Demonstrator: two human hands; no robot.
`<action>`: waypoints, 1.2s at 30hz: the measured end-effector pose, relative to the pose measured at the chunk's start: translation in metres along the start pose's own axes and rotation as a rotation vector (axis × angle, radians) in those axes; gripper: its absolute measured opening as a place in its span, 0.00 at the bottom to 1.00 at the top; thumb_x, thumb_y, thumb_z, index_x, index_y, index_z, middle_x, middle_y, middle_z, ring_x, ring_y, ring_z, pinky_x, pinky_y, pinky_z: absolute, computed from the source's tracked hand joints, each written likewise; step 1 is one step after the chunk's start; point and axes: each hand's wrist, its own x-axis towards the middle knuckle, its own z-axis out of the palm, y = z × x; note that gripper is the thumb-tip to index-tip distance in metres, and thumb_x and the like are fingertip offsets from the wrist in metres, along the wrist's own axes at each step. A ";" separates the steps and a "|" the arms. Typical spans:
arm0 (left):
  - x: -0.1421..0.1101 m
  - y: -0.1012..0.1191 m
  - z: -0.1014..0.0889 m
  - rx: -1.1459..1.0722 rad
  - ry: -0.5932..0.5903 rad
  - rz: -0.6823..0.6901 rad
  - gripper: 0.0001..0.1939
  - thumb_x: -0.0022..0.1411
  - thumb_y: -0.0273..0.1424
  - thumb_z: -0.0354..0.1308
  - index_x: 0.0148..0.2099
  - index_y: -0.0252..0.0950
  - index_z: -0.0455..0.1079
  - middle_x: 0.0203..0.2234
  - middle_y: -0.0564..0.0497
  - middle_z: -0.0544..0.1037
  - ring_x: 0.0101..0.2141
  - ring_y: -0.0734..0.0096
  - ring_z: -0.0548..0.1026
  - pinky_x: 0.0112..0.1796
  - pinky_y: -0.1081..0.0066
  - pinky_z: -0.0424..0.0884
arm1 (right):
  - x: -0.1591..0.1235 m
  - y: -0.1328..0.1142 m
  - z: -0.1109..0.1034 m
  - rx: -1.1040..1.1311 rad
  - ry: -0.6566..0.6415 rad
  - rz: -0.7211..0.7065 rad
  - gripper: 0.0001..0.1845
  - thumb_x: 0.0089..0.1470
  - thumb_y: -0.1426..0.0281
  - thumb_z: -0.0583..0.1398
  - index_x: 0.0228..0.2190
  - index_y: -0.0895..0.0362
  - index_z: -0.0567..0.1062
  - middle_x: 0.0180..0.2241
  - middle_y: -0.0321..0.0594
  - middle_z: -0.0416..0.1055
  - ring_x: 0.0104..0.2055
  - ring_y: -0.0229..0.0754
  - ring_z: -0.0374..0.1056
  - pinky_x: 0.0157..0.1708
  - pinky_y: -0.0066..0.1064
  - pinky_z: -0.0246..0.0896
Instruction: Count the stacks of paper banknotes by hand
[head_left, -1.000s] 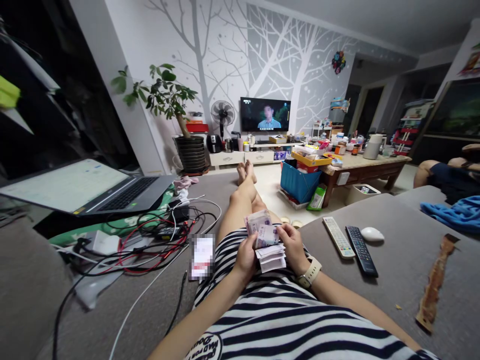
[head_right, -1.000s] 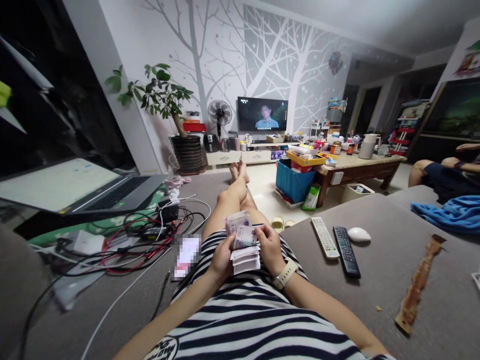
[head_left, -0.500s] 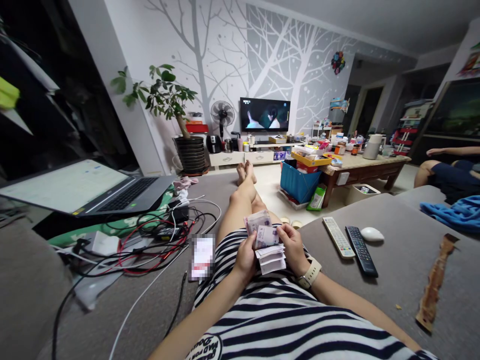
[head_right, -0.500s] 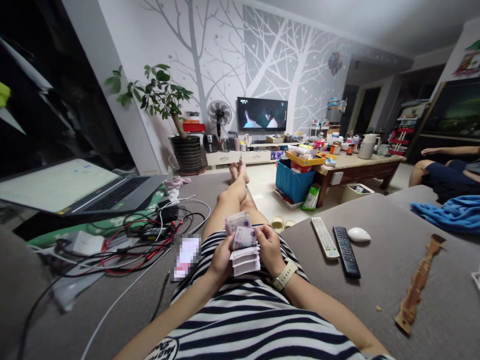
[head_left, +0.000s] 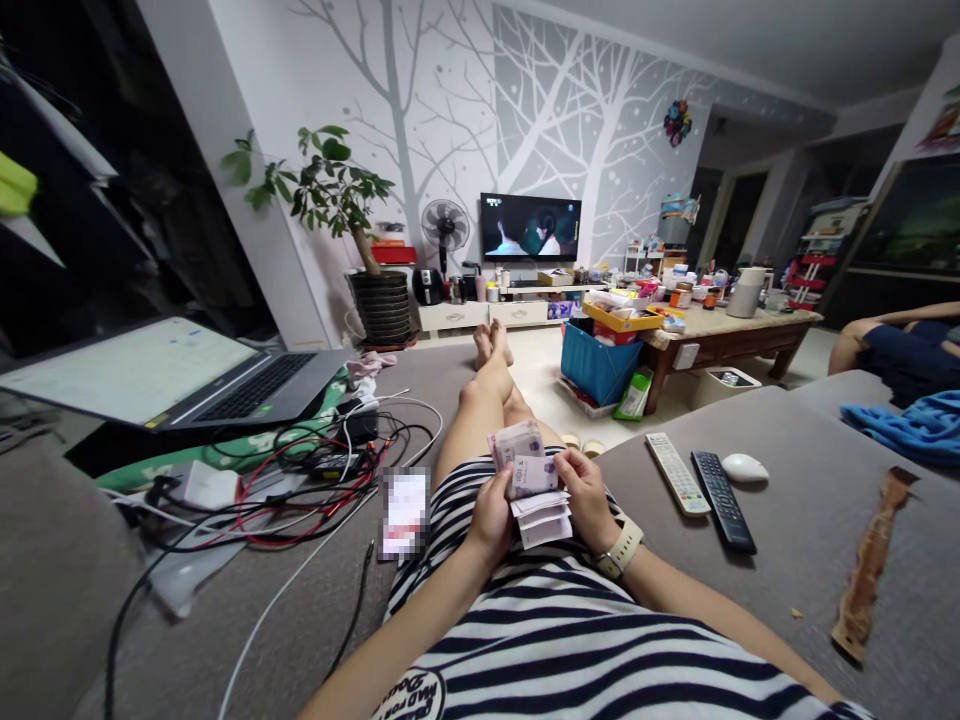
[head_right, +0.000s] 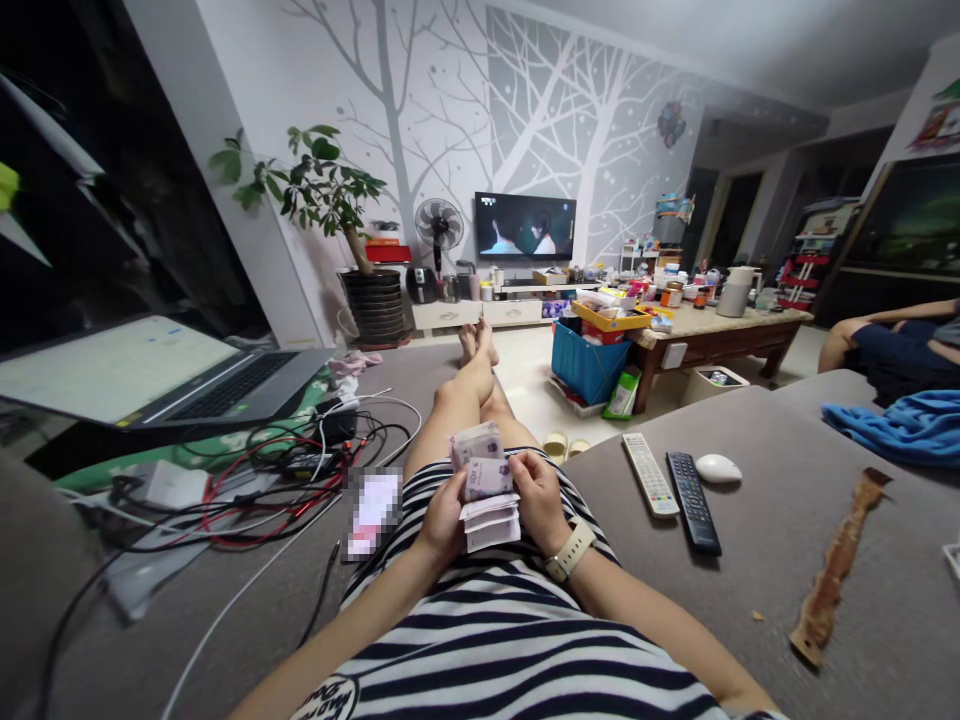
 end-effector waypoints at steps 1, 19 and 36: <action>-0.001 0.000 0.001 -0.007 -0.009 -0.002 0.15 0.50 0.39 0.66 0.35 0.31 0.76 0.30 0.44 0.84 0.43 0.52 0.81 0.46 0.59 0.75 | 0.000 0.001 0.000 0.011 -0.016 0.004 0.21 0.57 0.53 0.59 0.22 0.55 0.67 0.18 0.31 0.61 0.21 0.37 0.54 0.25 0.30 0.50; -0.008 0.006 0.003 0.039 -0.029 -0.038 0.11 0.47 0.34 0.67 0.34 0.34 0.77 0.28 0.46 0.84 0.44 0.49 0.80 0.45 0.57 0.74 | 0.003 0.006 -0.001 -0.040 0.041 0.035 0.19 0.52 0.54 0.64 0.23 0.56 0.69 0.21 0.31 0.63 0.25 0.37 0.57 0.28 0.29 0.53; -0.003 0.001 0.003 -0.026 -0.010 0.017 0.18 0.48 0.42 0.66 0.36 0.33 0.77 0.31 0.45 0.84 0.44 0.56 0.81 0.47 0.62 0.74 | -0.001 -0.001 0.001 0.014 -0.017 0.022 0.20 0.52 0.54 0.64 0.21 0.56 0.69 0.20 0.31 0.62 0.25 0.37 0.56 0.28 0.29 0.54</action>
